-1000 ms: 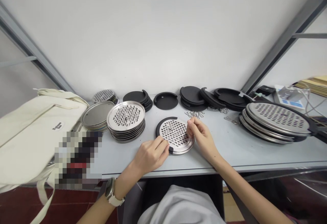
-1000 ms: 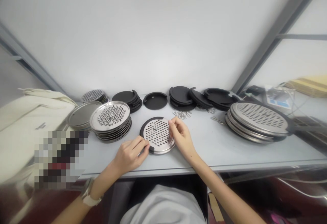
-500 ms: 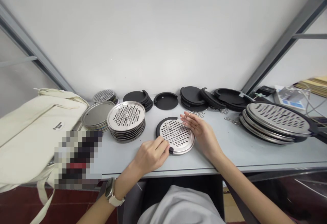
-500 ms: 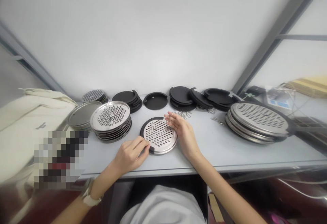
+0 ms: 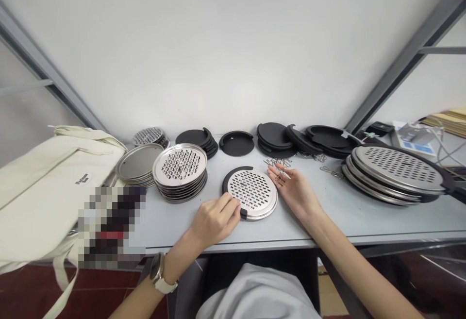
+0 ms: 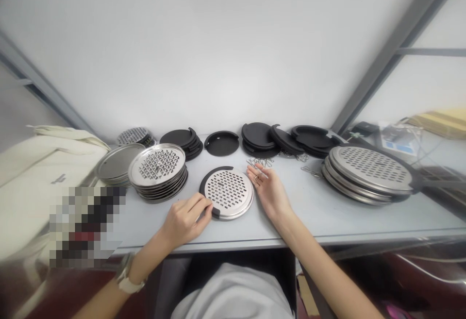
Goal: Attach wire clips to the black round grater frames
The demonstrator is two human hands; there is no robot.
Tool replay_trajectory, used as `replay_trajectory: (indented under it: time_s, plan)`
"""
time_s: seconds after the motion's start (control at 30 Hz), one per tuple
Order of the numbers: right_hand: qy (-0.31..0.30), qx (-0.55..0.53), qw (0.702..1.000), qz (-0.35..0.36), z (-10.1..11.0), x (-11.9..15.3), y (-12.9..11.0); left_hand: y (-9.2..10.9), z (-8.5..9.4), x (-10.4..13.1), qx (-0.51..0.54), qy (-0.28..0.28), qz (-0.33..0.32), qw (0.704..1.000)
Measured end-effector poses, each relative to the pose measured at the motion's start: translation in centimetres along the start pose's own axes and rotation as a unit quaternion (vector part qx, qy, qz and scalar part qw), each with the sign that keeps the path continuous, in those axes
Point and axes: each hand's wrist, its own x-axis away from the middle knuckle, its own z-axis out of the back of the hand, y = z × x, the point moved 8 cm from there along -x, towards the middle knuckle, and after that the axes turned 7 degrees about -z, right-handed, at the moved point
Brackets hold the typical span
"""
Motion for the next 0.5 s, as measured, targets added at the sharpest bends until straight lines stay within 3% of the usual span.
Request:
replay_trajectory:
  time_s: [0.13,0.27,0.5]
  plan:
    - [-0.007,0.050,0.999,0.018,-0.6,0.4,-0.2,-2.1,0.1,0.3,-0.028,0.002,0.123,0.992]
    - [0.002,0.035,0.999,0.005,-1.1,1.0,-0.2,-4.2,-0.7,1.2,-0.031,-0.063,0.260,0.963]
    - [-0.018,0.004,1.000,0.000,-1.9,1.5,-0.4,-4.5,-1.6,1.6,-0.038,-0.133,0.292,0.946]
